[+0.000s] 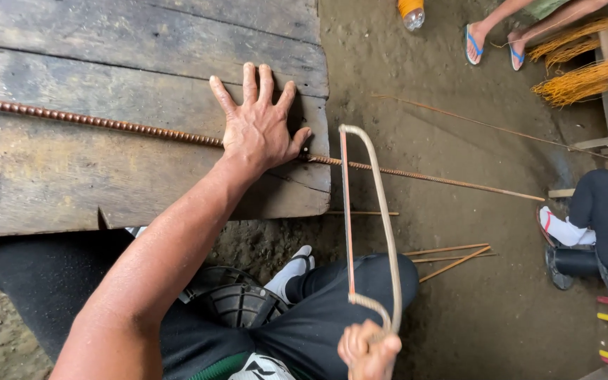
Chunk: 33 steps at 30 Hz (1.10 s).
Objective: Cutting a metal rebar rod using a manual hacksaw on a wooden workbench
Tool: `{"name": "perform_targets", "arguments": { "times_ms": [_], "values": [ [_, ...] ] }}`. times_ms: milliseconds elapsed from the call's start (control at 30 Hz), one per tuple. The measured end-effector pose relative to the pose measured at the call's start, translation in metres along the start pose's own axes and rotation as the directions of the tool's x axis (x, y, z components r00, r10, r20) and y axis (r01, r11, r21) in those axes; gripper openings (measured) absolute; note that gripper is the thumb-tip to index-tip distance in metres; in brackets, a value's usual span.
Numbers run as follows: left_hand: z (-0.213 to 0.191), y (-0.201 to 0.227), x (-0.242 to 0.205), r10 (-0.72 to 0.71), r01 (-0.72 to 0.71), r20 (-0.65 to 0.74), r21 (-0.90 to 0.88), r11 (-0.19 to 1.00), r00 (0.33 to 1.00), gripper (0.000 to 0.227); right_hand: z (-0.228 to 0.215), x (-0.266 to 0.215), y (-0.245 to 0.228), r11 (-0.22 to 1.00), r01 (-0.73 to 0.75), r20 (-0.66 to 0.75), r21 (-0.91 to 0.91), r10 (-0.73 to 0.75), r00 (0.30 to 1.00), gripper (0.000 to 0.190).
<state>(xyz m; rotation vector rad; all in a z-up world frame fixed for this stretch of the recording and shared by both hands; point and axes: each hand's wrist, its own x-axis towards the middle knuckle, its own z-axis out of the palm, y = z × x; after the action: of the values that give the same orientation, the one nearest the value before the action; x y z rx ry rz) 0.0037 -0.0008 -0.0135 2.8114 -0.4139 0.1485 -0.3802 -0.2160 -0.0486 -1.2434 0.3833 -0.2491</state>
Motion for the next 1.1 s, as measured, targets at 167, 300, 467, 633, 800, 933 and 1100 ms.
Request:
{"name": "perform_targets", "arguments": {
  "times_ms": [167, 300, 467, 633, 800, 933, 1100],
  "values": [
    [0.0, 0.001, 0.001, 0.008, -0.007, -0.028, 0.022, 1.0, 1.0, 0.085, -0.061, 0.035, 0.038, 0.883, -0.388, -0.094, 0.263, 0.423, 0.901, 0.047],
    [-0.002, 0.001, 0.001, 0.002, -0.002, -0.02, 0.007, 1.0, 1.0, 0.086, 0.122, 0.157, -0.024, 0.992, -0.063, -0.09, -0.109, 0.053, 0.995, 0.065],
    [-0.006, 0.001, 0.0, 0.0, 0.0, -0.003, 0.002, 1.0, 1.0, 0.084, 0.158, 0.176, -0.049, 0.975, -0.04, -0.097, -0.217, 0.019, 0.995, 0.065],
    [-0.006, -0.001, 0.0, -0.008, 0.009, 0.021, -0.027, 1.0, 1.0, 0.084, 0.059, 0.059, -0.016, 0.985, -0.125, -0.099, -0.122, 0.113, 0.989, 0.058],
    [-0.004, 0.001, 0.003, -0.004, 0.004, 0.039, 0.003, 1.0, 0.999, 0.085, -0.001, -0.011, 0.002, 1.0, 0.011, 0.049, -0.02, -0.01, 0.999, 0.073],
    [-0.003, -0.001, -0.002, -0.002, 0.003, -0.025, 0.015, 1.0, 1.0, 0.084, 0.047, 0.067, 0.007, 0.996, -0.037, -0.06, -0.087, 0.032, 0.998, 0.054],
    [-0.007, 0.0, 0.0, 0.01, -0.009, -0.045, 0.019, 1.0, 0.999, 0.083, 0.134, 0.174, -0.017, 0.99, 0.091, -0.025, -0.109, -0.094, 0.995, 0.064]
  ]
}}
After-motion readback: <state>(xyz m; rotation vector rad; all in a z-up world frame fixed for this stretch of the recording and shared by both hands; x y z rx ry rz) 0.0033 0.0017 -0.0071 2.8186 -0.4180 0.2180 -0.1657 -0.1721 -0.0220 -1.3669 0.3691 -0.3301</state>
